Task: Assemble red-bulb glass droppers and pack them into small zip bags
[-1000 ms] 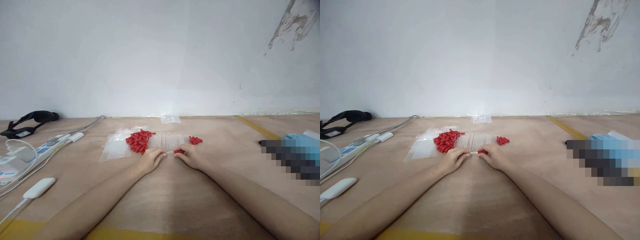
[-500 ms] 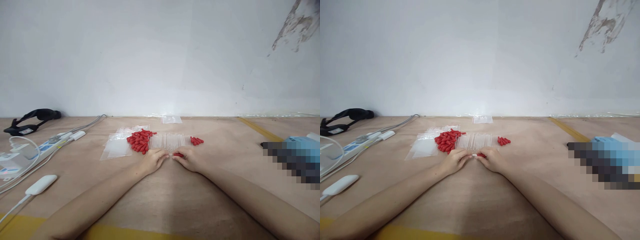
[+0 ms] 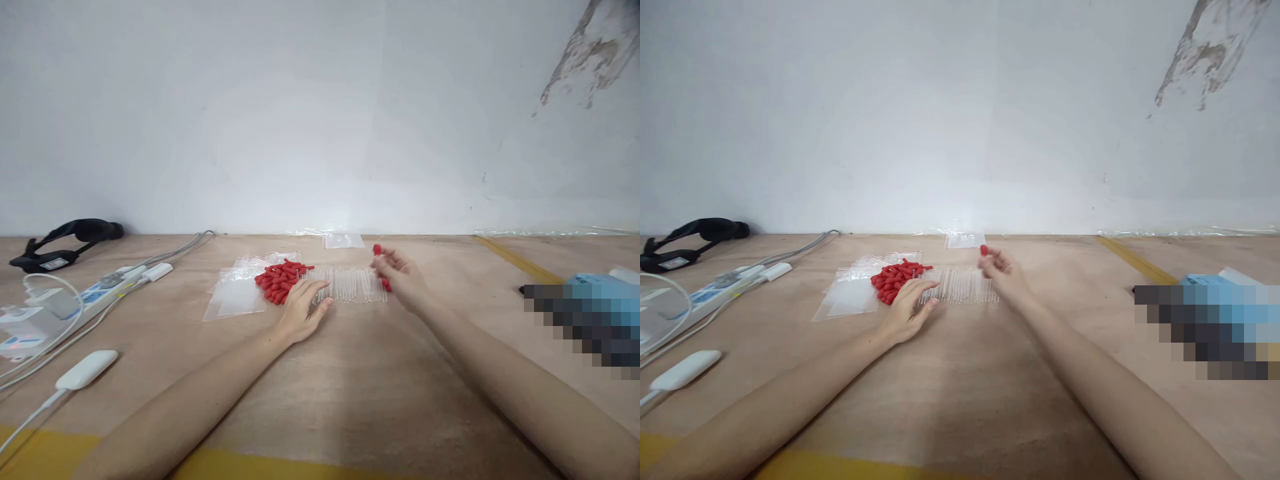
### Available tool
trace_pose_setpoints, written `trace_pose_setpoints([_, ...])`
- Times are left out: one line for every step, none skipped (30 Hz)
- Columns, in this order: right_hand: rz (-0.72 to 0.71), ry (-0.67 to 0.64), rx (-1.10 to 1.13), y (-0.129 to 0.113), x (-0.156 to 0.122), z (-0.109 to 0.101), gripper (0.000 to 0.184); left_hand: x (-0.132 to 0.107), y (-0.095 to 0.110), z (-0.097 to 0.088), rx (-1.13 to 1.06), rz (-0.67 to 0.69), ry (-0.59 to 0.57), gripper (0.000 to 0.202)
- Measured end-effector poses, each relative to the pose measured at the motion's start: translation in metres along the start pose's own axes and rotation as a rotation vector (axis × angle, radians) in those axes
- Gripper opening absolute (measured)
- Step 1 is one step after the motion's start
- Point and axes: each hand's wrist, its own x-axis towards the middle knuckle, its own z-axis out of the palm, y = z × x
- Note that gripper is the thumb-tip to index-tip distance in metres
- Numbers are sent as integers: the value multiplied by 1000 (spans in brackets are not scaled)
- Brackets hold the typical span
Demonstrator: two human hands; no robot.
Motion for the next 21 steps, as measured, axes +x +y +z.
trace_pose_setpoints([27, 58, -68, -2, 8, -13, 40, 0, -2, -1, 36, -10, 11, 25])
trace_pose_setpoints([48, 94, -158, -1, 15, -27, 40, 0, -3, -1, 67, -17, 11, 23])
trace_pose_setpoints([71, 110, -260, 2, 22, -40, 39, 0, -4, 0, 92, -20, 4, 22])
trace_pose_setpoints([113, 116, -370, 7, 28, -52, 37, 0, -5, 0, 110, -18, -7, 20])
trace_pose_setpoints([168, 132, -474, 15, 32, -62, 35, 0, -5, 1, 123, -14, -19, 19])
trace_pose_setpoints([231, 187, -583, 24, 35, -69, 34, -1, -5, 2, 133, -10, -30, 18])
trace_pose_setpoints([277, 209, -681, 33, 36, -73, 34, -1, -5, 3, 142, -8, -38, 18])
trace_pose_setpoints([291, 213, -709, 42, 37, -75, 33, -1, -5, 3, 150, -9, -43, 17])
trace_pose_setpoints([299, 215, -733, 49, 37, -75, 32, -1, -4, 3, 156, -12, -44, 17])
trace_pose_setpoints([298, 204, -743, 55, 36, -74, 30, -1, -4, 3, 162, -16, -46, 17])
trace_pose_setpoints([292, 193, -745, 59, 36, -73, 28, -2, -4, 3, 168, -20, -49, 17])
trace_pose_setpoints([288, 183, -751, 61, 36, -71, 26, -2, -4, 3, 172, -23, -53, 17])
trace_pose_setpoints([287, 175, -756, 62, 36, -70, 24, -1, -4, 3, 174, -24, -58, 17])
trace_pose_setpoints([291, 168, -758, 61, 36, -70, 23, -1, -4, 2, 175, -24, -62, 16])
trace_pose_setpoints([299, 164, -758, 60, 35, -70, 22, -1, -4, 2, 174, -22, -66, 16])
trace_pose_setpoints([311, 162, -754, 59, 34, -71, 22, -1, -4, 2, 172, -21, -69, 16])
trace_pose_setpoints([326, 161, -747, 57, 33, -72, 22, -1, -4, 2, 167, -18, -69, 16])
trace_pose_setpoints([340, 162, -738, 55, 31, -74, 23, -1, -4, 2, 162, -17, -68, 16])
trace_pose_setpoints([350, 167, -729, 54, 29, -76, 24, -1, -4, 1, 156, -15, -67, 16])
trace_pose_setpoints([356, 175, -719, 52, 27, -77, 25, -2, -4, 1, 152, -13, -67, 15])
trace_pose_setpoints([356, 179, -710, 50, 24, -78, 27, -2, -4, 1, 151, -13, -68, 15])
